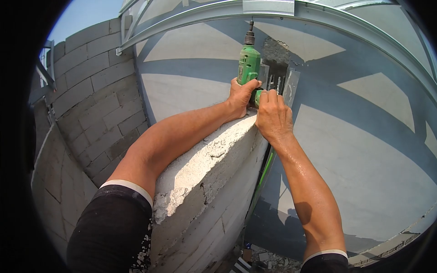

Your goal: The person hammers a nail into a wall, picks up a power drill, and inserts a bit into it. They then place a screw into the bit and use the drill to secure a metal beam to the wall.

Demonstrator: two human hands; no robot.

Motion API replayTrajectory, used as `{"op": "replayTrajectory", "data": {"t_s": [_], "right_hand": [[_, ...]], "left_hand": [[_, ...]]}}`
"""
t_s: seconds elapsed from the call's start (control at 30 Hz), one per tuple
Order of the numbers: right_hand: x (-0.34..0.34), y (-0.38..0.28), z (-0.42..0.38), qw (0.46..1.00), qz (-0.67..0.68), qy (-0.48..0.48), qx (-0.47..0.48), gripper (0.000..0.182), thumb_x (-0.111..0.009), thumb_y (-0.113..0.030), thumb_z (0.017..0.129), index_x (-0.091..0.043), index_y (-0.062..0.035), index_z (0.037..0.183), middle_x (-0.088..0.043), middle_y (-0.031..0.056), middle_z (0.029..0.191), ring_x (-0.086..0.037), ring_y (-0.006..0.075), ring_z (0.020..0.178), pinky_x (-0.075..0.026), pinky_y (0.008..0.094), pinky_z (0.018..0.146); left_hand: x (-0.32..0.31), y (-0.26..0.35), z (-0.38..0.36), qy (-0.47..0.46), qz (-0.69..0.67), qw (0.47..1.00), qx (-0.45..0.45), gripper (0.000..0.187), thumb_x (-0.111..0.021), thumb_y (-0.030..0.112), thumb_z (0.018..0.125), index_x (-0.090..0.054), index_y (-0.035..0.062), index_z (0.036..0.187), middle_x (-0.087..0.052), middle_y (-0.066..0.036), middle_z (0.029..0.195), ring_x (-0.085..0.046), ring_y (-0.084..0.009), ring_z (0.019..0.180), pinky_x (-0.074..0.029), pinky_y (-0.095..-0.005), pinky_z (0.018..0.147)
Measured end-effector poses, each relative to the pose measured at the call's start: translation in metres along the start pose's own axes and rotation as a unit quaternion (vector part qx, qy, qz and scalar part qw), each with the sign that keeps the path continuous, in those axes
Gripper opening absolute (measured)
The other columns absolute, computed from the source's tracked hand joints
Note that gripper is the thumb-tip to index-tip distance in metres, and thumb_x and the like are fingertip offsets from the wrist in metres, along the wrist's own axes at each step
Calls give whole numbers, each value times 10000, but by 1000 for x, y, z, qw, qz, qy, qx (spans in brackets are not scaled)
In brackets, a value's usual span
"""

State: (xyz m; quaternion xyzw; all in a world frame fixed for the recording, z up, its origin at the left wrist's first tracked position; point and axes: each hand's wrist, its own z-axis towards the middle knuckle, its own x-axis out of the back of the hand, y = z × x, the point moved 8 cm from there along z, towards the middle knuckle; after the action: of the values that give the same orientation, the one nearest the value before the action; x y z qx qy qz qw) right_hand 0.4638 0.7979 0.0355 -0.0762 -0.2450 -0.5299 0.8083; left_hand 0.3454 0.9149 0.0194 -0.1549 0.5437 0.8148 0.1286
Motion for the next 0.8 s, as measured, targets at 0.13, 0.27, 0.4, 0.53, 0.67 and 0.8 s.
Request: {"op": "replayTrajectory", "data": {"t_s": [0.13, 0.27, 0.4, 0.53, 0.67, 0.8], "right_hand": [[0, 0, 0, 1000, 12, -4, -8, 570, -828, -96, 772, -629, 20, 1293, -590, 145, 1063, -683, 346, 993, -600, 468, 778], [10, -6, 1, 999, 2, 40, 21, 342, -684, -60, 859, -655, 38, 1186, -605, 129, 988, -689, 307, 913, -614, 424, 727], [8, -5, 1, 999, -2, 39, 22, 359, -702, -57, 844, -656, 36, 1188, -603, 129, 992, -689, 306, 921, -614, 422, 729], [10, -5, 0, 999, 1, 39, 28, 374, -710, -53, 835, -656, 38, 1193, -602, 130, 995, -688, 302, 923, -615, 420, 730], [7, -1, 0, 999, 7, 34, 27, 389, -715, -54, 831, -655, 41, 1203, -601, 130, 997, -688, 300, 925, -615, 421, 736], [7, 3, -1, 999, 0, 38, 35, 385, -708, -52, 834, -654, 42, 1204, -598, 133, 996, -686, 302, 917, -615, 419, 735]], "left_hand": [[-1, 2, -4, 5, 3, 1000, 0, 819, -866, 212, 793, -338, 35, 1393, -584, -151, 1138, -658, -258, 944, -614, -451, 716], [1, 0, 2, 10, 4, 1000, -1, 865, -854, 177, 746, -322, 15, 1409, -564, -180, 1176, -665, -285, 982, -636, -461, 723], [-1, 3, -1, 6, 3, 1000, 3, 862, -854, 172, 745, -322, 10, 1404, -565, -180, 1172, -667, -285, 981, -636, -460, 720], [0, -1, 4, 3, -1, 1000, -4, 853, -850, 167, 748, -319, 10, 1397, -559, -185, 1181, -669, -285, 979, -638, -460, 721], [-1, 3, -2, 22, 18, 1000, 0, 807, -848, 196, 812, -312, 36, 1393, -569, -154, 1154, -668, -265, 916, -629, -458, 684], [-6, 3, -1, 3, 22, 1000, 21, 791, -850, 212, 826, -317, 36, 1383, -565, -162, 1169, -677, -273, 949, -649, -483, 711]]}}
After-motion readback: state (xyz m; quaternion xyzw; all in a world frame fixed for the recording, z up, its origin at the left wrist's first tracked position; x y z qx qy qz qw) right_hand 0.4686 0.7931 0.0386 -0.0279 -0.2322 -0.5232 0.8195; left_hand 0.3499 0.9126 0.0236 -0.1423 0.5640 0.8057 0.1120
